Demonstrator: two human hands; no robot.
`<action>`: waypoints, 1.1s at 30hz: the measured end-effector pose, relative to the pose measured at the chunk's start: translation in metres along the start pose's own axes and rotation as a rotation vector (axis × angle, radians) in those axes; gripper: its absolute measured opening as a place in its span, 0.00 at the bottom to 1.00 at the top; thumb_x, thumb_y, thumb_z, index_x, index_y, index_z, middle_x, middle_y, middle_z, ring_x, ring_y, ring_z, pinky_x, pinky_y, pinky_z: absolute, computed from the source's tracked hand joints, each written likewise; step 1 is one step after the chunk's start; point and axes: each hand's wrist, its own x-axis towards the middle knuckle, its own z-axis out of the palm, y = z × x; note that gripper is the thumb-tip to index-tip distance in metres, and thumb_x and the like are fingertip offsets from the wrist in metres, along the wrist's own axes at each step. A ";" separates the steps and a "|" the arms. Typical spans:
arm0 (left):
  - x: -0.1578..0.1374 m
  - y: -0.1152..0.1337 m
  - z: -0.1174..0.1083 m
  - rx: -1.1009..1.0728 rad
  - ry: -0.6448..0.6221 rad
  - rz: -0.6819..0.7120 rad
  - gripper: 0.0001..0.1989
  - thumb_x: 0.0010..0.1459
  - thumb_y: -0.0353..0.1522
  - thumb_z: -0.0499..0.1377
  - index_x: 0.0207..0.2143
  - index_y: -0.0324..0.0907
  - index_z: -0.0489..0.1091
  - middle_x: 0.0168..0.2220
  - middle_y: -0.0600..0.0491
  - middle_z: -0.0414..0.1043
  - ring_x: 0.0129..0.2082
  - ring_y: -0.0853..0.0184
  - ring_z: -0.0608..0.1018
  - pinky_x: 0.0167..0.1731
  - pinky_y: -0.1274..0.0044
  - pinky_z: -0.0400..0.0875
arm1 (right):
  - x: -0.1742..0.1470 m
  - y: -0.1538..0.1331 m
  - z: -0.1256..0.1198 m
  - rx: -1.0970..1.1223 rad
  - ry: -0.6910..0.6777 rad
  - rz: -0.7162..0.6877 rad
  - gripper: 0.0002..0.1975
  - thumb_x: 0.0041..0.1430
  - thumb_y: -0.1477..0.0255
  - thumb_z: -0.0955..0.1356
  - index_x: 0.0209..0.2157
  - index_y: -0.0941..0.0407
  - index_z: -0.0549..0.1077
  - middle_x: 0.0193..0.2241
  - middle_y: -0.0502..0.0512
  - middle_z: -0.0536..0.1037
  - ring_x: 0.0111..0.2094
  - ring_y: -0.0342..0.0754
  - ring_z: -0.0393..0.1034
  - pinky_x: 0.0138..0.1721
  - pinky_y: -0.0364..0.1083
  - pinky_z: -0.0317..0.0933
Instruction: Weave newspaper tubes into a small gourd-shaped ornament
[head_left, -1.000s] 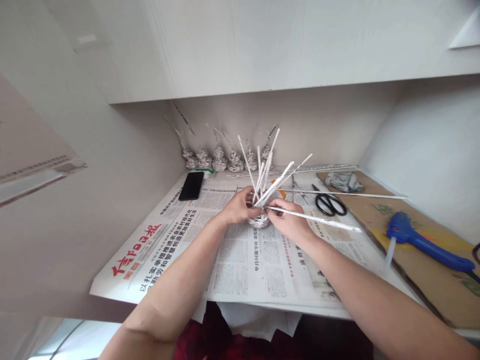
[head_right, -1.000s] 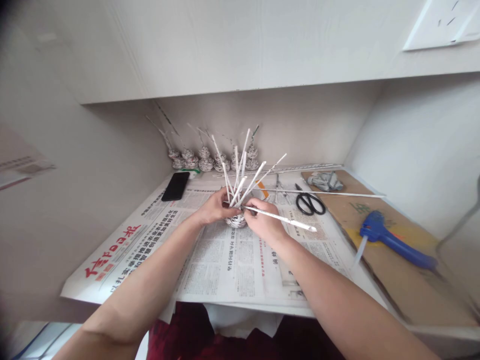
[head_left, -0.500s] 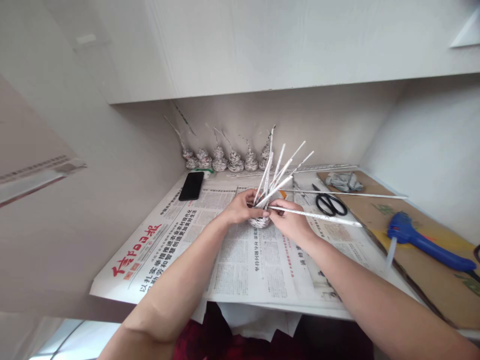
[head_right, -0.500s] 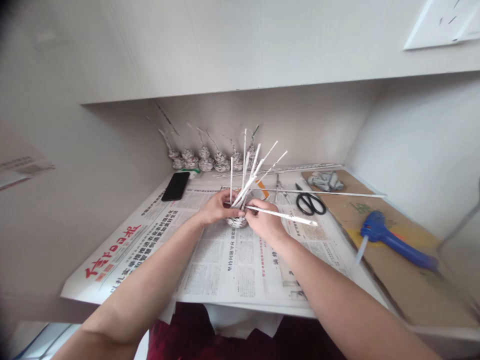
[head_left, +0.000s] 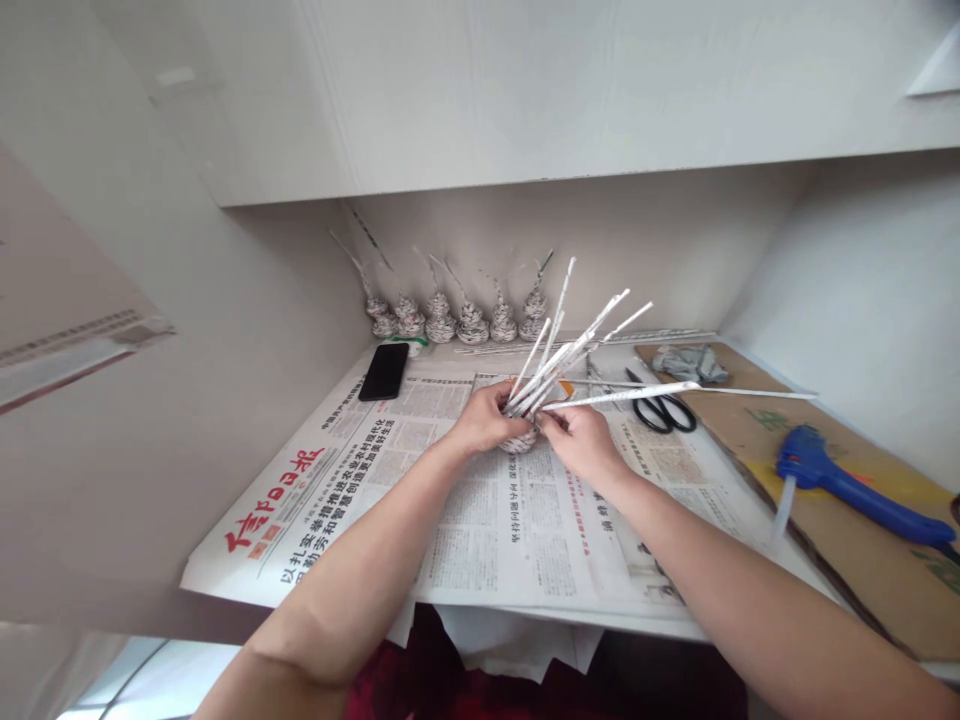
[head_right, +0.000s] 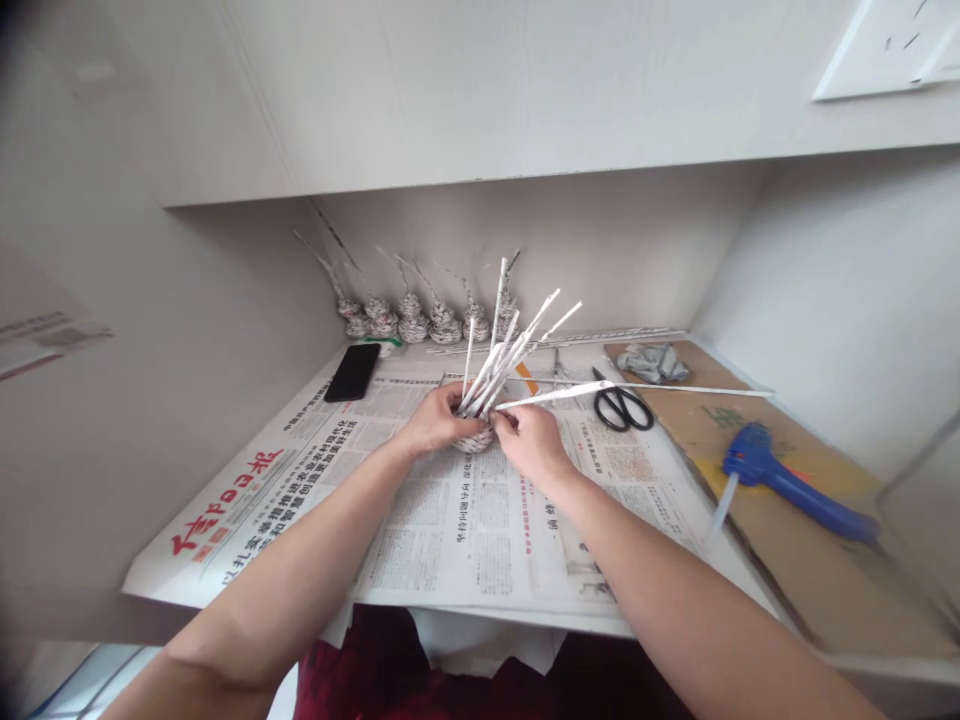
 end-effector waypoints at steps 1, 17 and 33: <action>0.000 0.001 0.000 -0.007 -0.001 -0.010 0.18 0.39 0.25 0.62 0.38 0.35 0.73 0.32 0.54 0.75 0.31 0.69 0.74 0.33 0.79 0.67 | 0.000 0.000 0.000 0.006 -0.001 0.008 0.15 0.57 0.64 0.65 0.22 0.55 0.76 0.19 0.52 0.77 0.23 0.47 0.68 0.25 0.44 0.55; 0.003 -0.010 -0.001 -0.002 -0.018 0.069 0.14 0.44 0.33 0.66 0.35 0.37 0.75 0.34 0.53 0.77 0.35 0.65 0.77 0.40 0.76 0.69 | -0.004 -0.005 -0.001 0.150 -0.077 0.027 0.08 0.50 0.72 0.65 0.29 0.55 0.77 0.20 0.49 0.75 0.22 0.45 0.67 0.26 0.43 0.58; 0.005 -0.009 -0.002 -0.231 0.076 -0.131 0.25 0.40 0.31 0.69 0.43 0.35 0.70 0.37 0.49 0.77 0.36 0.65 0.77 0.40 0.74 0.70 | -0.004 -0.006 0.000 0.128 -0.100 0.005 0.13 0.58 0.64 0.63 0.26 0.55 0.74 0.17 0.46 0.68 0.18 0.42 0.60 0.22 0.42 0.52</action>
